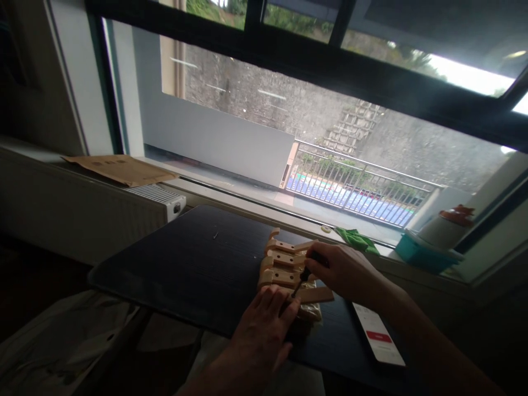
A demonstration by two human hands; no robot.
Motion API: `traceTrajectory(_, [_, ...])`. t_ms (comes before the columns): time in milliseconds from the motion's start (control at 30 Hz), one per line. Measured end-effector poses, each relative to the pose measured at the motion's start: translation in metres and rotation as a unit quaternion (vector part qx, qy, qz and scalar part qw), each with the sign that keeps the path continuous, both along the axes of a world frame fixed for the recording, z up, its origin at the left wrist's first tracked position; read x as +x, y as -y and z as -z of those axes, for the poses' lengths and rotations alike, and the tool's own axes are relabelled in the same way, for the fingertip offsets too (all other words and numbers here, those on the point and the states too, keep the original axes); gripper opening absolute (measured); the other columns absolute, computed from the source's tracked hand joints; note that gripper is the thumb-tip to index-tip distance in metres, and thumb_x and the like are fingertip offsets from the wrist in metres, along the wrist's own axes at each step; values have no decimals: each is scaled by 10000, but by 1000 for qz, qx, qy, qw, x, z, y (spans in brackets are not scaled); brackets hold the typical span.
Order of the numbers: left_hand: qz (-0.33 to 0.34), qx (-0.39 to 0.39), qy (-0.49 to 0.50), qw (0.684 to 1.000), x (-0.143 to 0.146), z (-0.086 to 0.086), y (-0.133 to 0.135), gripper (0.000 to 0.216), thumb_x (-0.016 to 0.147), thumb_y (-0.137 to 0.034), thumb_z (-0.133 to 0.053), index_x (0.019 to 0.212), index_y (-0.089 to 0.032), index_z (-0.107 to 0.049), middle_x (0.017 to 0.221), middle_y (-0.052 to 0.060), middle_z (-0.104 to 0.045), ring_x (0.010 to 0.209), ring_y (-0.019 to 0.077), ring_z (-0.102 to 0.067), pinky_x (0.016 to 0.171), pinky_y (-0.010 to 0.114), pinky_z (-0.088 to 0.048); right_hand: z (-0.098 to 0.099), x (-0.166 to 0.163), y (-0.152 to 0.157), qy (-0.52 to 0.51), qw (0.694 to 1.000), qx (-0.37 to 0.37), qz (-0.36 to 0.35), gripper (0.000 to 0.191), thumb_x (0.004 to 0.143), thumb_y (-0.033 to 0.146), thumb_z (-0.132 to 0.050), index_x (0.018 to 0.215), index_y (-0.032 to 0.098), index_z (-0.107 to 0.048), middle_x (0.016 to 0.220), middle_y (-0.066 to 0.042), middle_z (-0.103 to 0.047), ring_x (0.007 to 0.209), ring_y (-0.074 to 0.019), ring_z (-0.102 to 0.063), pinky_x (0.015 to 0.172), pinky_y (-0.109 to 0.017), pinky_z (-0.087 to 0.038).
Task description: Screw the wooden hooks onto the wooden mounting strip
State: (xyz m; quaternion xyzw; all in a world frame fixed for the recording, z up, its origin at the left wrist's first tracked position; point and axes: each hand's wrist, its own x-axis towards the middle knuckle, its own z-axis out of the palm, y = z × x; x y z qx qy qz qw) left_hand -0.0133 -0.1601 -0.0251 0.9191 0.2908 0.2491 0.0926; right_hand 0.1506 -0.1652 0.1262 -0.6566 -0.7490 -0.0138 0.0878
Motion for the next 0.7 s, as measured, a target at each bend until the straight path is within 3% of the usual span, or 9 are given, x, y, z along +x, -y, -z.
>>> traceTrajectory(233, [1, -4, -17, 1000, 1, 1, 0, 680, 744, -206, -615, 1365, -240, -337, 1371, 89, -351, 1273, 315, -283, 1073, 501, -276, 1, 8, 1, -42, 997, -38, -58, 181, 857, 277, -452, 853, 221, -624, 698, 5, -614, 591, -117, -502, 550, -237, -303])
traceTrajectory(433, [2, -7, -4, 1000, 0, -3, 1, 651, 745, -241, -623, 1343, -240, -365, 1316, 77, -400, 1225, 294, -335, 1067, 478, -292, 12, 7, -4, -22, 1000, -4, 16, 219, 879, 357, -434, 806, 205, -573, 656, 2, -613, 555, -122, -492, 508, -238, -265])
traceTrajectory(567, [-3, 3, -1, 1000, 1, -1, 0, 667, 729, -208, -628, 1341, -241, -365, 1322, 78, -394, 1234, 297, -321, 1068, 487, -281, 10, 2, -2, 26, 998, 20, 61, 292, 897, 392, -393, 800, 190, -580, 655, -19, -621, 553, -132, -499, 500, -252, -240])
traceTrajectory(700, [1, 9, 4, 1000, 2, 1, -1, 666, 730, -227, -628, 1340, -258, -362, 1318, 71, -399, 1229, 299, -329, 1058, 497, -291, -1, 2, 2, 16, 1000, -5, -3, 245, 877, 358, -440, 827, 208, -628, 709, -7, -627, 572, -118, -503, 520, -249, -258])
